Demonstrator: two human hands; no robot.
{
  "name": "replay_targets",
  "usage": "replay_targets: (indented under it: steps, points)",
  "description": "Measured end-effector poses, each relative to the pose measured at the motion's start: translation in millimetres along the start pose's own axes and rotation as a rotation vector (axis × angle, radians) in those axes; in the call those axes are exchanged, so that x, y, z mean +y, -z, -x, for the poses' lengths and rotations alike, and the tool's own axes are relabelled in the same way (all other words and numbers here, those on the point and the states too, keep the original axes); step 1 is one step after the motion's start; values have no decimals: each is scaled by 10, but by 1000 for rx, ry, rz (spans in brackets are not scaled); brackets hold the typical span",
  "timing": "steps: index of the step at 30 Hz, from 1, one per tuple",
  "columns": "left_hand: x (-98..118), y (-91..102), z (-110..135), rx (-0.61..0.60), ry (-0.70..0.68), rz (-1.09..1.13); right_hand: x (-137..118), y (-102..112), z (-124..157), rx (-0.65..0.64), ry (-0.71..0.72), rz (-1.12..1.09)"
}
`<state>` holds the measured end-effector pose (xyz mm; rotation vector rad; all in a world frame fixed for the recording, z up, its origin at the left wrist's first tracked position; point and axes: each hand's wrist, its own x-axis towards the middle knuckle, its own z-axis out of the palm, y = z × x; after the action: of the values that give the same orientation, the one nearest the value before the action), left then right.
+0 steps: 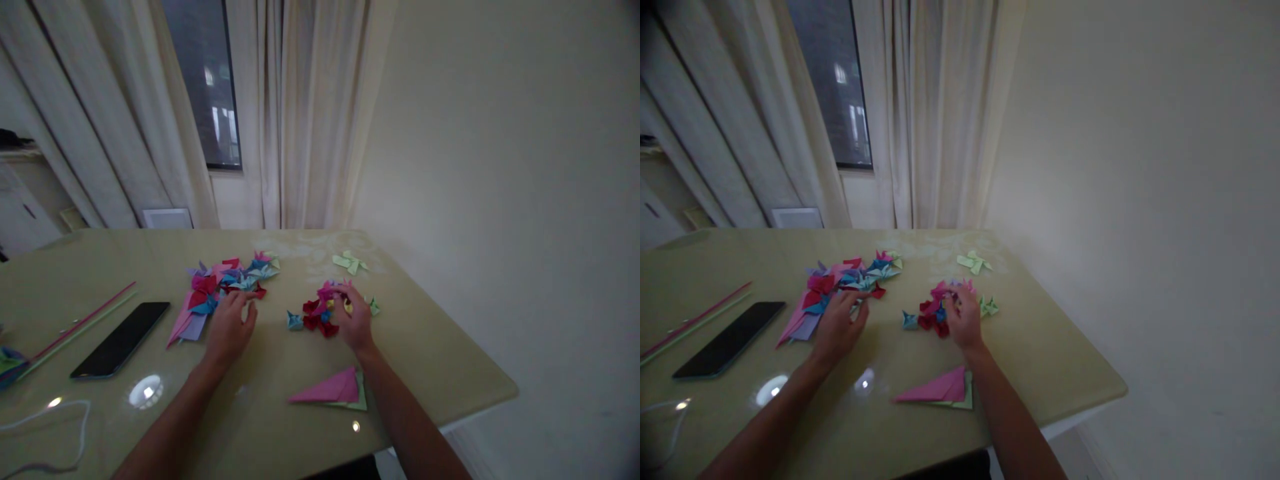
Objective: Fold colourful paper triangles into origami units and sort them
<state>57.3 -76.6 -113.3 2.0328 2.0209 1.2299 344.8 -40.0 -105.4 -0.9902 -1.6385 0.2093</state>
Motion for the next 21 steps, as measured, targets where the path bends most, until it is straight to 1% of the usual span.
replay_targets:
  steps: [1,2,3,4,6,8,10,12,16,19,21]
  points:
    - [-73,50,-20,62,22,-167,54,80,-56,95,-10,70]
    - [-148,93,-34,98,58,-317,122,170,-118,170,-20,156]
    - [-222,128,-43,105,103,-438,201,264,-184,217,-33,252]
    - [-293,152,-50,81,145,-520,288,358,-254,227,-51,352]
    - [-420,163,-62,-36,177,-570,472,519,-397,179,-121,542]
    - [-518,136,-79,-157,138,-522,638,610,-528,78,-216,682]
    - [-582,93,-99,-201,76,-441,763,617,-618,-17,-290,754]
    - [-613,57,-117,-171,59,-357,838,560,-645,-62,-304,775]
    - [-568,46,-143,-67,92,-127,863,411,-540,-45,-258,767]
    - [-437,45,-143,-34,108,89,778,342,-462,4,-220,758]
    - [-320,9,-122,-20,116,258,656,278,-448,26,-185,645]
